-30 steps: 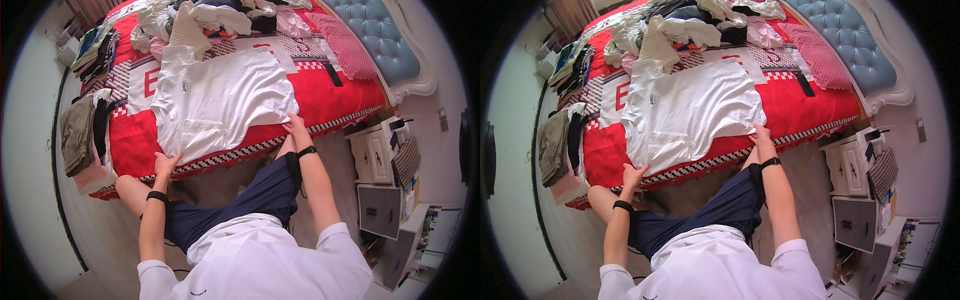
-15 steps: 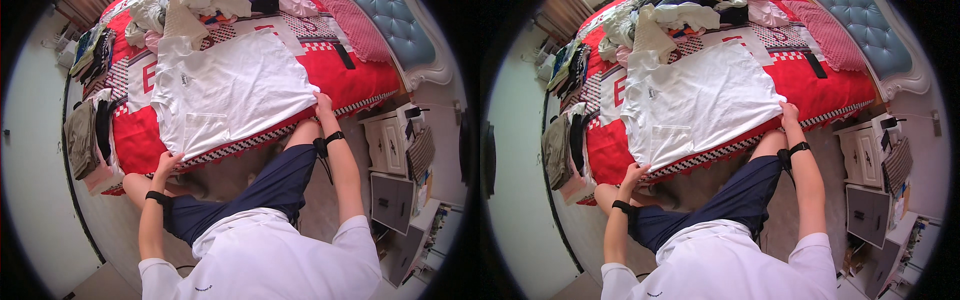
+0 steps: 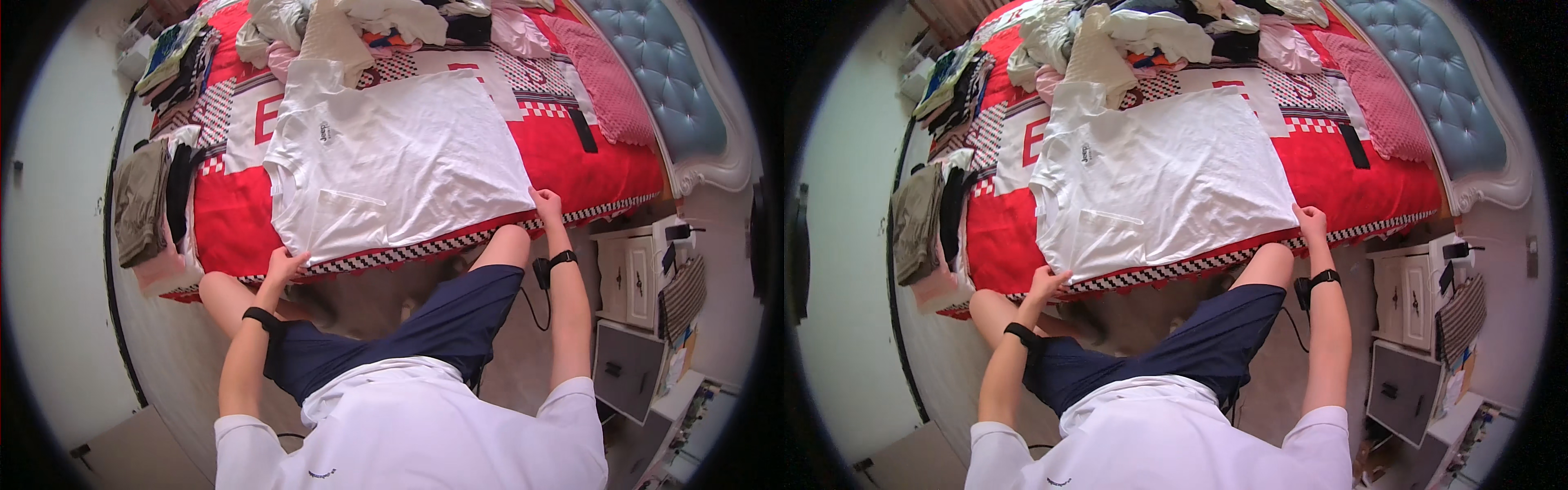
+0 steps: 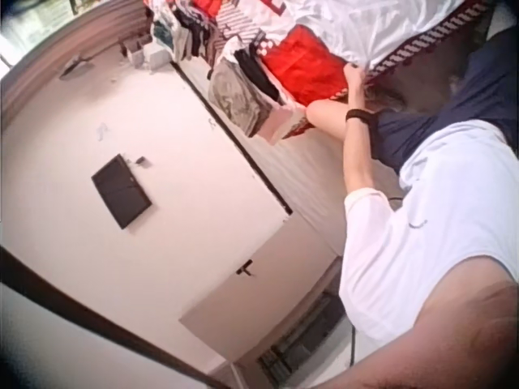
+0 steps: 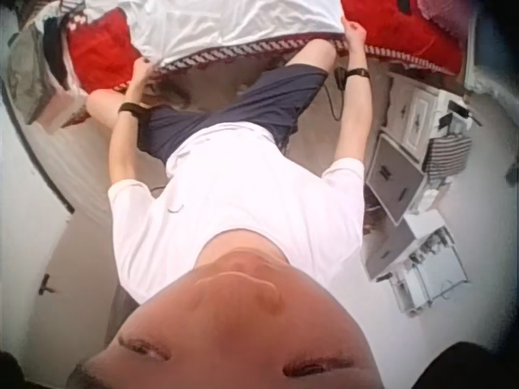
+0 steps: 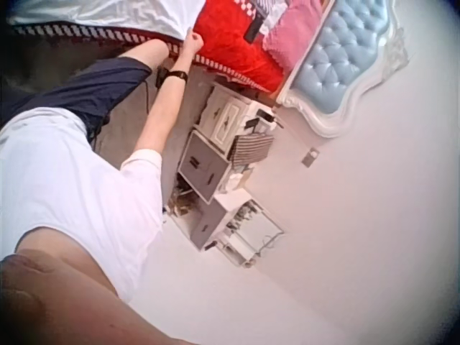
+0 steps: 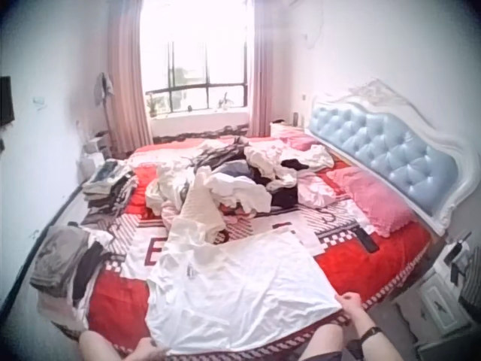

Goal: The person is seen folding various items of clothing including a black skirt, brown trousers, and a white t-shirt on a bed.

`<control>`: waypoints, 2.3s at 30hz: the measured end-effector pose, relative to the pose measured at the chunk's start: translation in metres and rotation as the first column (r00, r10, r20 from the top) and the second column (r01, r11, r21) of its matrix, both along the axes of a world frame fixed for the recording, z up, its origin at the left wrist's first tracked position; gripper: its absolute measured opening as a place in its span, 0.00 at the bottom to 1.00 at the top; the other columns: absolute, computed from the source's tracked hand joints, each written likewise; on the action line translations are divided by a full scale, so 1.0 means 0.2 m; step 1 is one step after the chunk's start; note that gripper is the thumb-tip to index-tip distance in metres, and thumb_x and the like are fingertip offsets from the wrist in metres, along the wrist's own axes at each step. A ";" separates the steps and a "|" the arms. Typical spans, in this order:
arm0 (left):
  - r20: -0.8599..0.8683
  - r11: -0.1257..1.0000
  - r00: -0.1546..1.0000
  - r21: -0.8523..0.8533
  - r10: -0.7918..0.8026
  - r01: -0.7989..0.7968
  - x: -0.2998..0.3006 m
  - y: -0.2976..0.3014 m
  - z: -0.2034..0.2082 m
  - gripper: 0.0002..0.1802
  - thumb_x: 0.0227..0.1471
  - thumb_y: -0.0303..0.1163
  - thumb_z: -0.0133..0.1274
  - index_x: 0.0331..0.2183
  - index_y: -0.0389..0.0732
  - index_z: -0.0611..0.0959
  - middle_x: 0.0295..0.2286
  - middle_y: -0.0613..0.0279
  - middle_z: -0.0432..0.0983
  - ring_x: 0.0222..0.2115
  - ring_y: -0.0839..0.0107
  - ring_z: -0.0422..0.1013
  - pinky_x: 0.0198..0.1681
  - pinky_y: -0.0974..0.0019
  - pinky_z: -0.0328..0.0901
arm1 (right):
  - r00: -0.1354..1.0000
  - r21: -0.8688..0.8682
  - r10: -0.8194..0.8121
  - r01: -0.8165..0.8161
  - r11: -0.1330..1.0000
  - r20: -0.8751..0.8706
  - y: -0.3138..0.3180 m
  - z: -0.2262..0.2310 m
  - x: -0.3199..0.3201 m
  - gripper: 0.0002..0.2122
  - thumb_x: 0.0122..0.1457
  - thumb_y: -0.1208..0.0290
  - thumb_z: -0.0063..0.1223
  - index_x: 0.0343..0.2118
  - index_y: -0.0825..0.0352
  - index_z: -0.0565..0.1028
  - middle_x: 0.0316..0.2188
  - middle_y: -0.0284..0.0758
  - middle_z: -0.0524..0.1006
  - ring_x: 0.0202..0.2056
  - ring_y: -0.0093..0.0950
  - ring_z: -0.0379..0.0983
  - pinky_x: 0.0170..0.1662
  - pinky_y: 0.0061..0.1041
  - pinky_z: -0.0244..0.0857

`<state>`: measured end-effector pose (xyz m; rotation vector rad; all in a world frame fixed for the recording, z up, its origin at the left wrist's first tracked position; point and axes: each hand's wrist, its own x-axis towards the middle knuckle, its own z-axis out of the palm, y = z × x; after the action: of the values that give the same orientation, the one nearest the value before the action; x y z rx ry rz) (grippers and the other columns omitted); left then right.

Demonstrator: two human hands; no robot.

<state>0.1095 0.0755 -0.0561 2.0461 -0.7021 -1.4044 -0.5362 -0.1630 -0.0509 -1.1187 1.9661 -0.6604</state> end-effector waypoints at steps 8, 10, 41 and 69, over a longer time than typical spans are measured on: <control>0.135 0.942 0.952 0.238 -0.274 0.238 0.03 -0.10 0.22 0.26 0.43 0.44 0.71 0.34 0.33 0.79 0.18 0.61 0.77 0.16 0.73 0.75 0.17 0.69 0.66 | 0.933 -0.059 0.158 -0.186 0.981 -0.324 0.00 0.02 -0.14 0.23 0.55 0.56 0.63 0.45 0.71 0.73 0.29 0.47 0.79 0.35 0.41 0.78 0.41 0.37 0.71; 0.459 0.953 0.839 0.214 -0.291 0.214 0.03 -0.13 0.27 0.24 0.47 0.46 0.66 0.34 0.36 0.78 0.17 0.58 0.77 0.17 0.68 0.76 0.21 0.63 0.69 | 0.846 0.002 0.227 -0.258 0.966 -0.483 -0.02 0.05 -0.13 0.24 0.55 0.57 0.62 0.47 0.70 0.71 0.31 0.48 0.80 0.37 0.43 0.79 0.41 0.41 0.71; 0.351 0.951 0.925 -0.307 0.144 -0.032 0.56 -1.84 0.04 0.50 0.33 0.43 0.75 0.52 0.24 0.68 0.42 0.46 0.76 0.40 0.61 0.75 0.43 0.60 0.71 | 0.793 0.114 0.606 -0.609 0.785 0.063 -1.29 0.38 2.62 0.18 0.50 0.55 0.68 0.28 0.66 0.76 0.16 0.27 0.69 0.15 0.19 0.61 0.18 0.24 0.52; -0.038 0.832 0.971 -0.509 0.236 -0.222 0.38 -1.50 0.04 0.19 0.50 0.32 0.63 0.42 0.33 0.79 0.35 0.54 0.78 0.35 0.70 0.76 0.38 0.69 0.71 | 0.281 -0.538 0.851 -0.843 -0.003 -0.444 -0.64 0.13 2.11 0.10 0.44 0.80 0.62 0.26 0.67 0.70 0.38 0.40 0.76 0.52 0.41 0.71 0.56 0.39 0.65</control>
<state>0.1860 -0.2255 -0.0477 1.6603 -0.7198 -0.9279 -0.1135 -0.2903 -0.0249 -2.4721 0.4915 -0.6651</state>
